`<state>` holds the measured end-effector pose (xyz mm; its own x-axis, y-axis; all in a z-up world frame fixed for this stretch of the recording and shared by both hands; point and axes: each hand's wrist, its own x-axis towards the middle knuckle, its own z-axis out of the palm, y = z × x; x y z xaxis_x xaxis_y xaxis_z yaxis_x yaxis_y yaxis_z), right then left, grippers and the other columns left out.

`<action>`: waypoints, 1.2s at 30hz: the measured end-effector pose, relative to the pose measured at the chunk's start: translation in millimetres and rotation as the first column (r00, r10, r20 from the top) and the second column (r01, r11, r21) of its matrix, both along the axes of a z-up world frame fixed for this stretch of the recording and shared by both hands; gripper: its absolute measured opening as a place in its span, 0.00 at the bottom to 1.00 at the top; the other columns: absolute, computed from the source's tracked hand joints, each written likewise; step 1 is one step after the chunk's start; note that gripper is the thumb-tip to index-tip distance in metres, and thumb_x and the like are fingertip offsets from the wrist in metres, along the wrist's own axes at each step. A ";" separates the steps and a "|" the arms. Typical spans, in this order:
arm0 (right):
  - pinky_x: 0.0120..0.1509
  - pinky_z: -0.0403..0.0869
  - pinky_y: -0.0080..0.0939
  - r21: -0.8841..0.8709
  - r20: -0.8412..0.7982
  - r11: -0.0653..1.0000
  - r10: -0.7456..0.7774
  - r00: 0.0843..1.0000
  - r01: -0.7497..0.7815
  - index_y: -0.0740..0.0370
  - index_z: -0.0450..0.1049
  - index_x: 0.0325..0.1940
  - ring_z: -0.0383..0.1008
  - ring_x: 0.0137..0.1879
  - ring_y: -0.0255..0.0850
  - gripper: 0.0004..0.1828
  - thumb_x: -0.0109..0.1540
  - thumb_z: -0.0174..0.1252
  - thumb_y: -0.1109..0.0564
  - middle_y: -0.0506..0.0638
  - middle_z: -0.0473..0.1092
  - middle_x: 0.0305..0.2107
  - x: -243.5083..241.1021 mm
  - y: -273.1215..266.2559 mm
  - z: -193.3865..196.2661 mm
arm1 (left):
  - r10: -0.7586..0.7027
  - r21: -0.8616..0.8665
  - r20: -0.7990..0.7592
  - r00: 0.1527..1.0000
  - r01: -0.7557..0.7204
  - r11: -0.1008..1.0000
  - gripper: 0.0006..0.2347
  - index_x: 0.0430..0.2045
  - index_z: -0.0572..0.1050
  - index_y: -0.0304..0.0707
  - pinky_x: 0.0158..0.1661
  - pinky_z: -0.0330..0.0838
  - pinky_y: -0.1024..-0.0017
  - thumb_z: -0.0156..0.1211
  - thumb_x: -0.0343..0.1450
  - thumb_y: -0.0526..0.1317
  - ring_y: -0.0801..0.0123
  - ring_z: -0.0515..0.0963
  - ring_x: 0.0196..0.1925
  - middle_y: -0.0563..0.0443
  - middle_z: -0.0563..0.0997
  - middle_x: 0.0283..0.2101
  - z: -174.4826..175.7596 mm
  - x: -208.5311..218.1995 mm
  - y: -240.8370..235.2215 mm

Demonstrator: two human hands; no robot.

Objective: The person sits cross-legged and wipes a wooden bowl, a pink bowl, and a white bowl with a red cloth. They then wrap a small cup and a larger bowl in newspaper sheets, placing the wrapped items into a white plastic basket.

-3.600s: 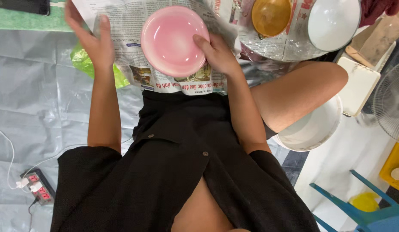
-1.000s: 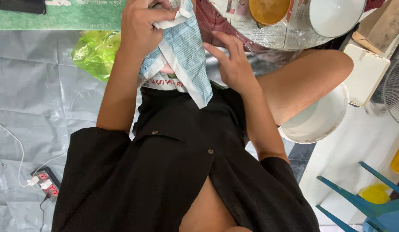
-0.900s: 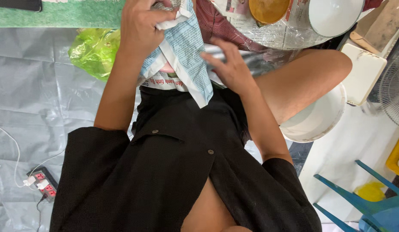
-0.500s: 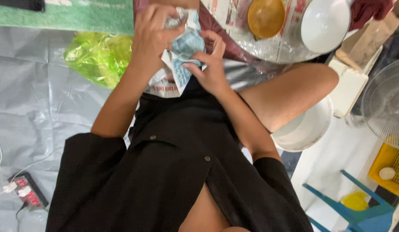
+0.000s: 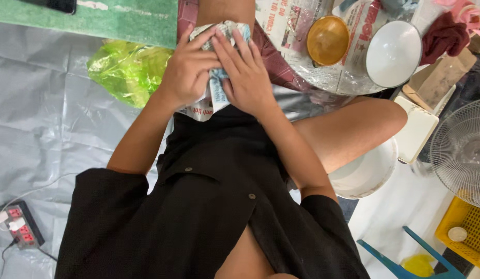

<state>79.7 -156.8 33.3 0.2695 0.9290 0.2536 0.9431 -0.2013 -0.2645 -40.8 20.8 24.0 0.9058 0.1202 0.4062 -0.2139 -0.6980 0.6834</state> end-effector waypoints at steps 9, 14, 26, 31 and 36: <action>0.77 0.57 0.62 -0.053 0.151 0.998 -0.021 0.988 0.029 0.62 0.56 0.81 0.52 0.79 0.58 0.42 0.61 0.56 0.60 0.55 0.55 0.74 -8.1 7.8 2.2 | 0.156 -0.515 0.012 0.988 -0.128 0.847 0.15 0.56 0.72 0.25 0.66 0.69 0.52 0.49 0.76 0.36 0.50 0.76 0.66 0.32 0.77 0.60 -34.4 -58.5 46.1; 0.78 0.57 0.62 -0.030 0.160 0.999 -0.007 0.987 0.012 0.61 0.56 0.81 0.51 0.79 0.59 0.41 0.62 0.56 0.60 0.56 0.54 0.74 -5.2 8.6 0.5 | -0.047 -0.579 -0.573 0.818 -0.365 0.729 0.18 0.54 0.76 0.30 0.51 0.74 0.69 0.54 0.80 0.48 0.67 0.82 0.50 0.45 0.83 0.49 -69.6 -107.5 34.8; 0.73 0.58 0.62 -0.034 0.150 0.997 -0.070 0.986 0.076 0.57 0.55 0.80 0.50 0.78 0.56 0.43 0.61 0.59 0.54 0.54 0.52 0.75 -14.8 8.7 -0.7 | 0.251 -0.150 -0.253 0.934 -0.294 0.944 0.16 0.25 0.73 0.30 0.28 0.67 0.63 0.69 0.76 0.45 0.55 0.72 0.23 0.44 0.72 0.22 41.1 -53.1 -39.6; 0.73 0.56 0.60 0.034 0.116 0.994 -0.107 0.988 0.103 0.51 0.57 0.80 0.51 0.78 0.50 0.41 0.63 0.62 0.50 0.50 0.53 0.74 -17.7 8.4 1.4 | 0.232 0.079 -0.044 0.972 -0.229 0.970 0.13 0.32 0.76 0.36 0.42 0.72 0.58 0.70 0.72 0.47 0.52 0.76 0.44 0.45 0.77 0.40 30.6 -22.6 -49.1; 0.79 0.55 0.58 0.054 -0.117 0.991 -0.119 0.986 0.126 0.51 0.56 0.80 0.51 0.82 0.47 0.39 0.64 0.57 0.56 0.46 0.55 0.74 -14.6 -1.7 -4.4 | 0.109 0.228 -0.019 0.994 -0.102 0.968 0.24 0.47 0.75 0.32 0.54 0.65 0.53 0.72 0.67 0.53 0.51 0.68 0.58 0.39 0.74 0.56 13.5 -33.7 -41.9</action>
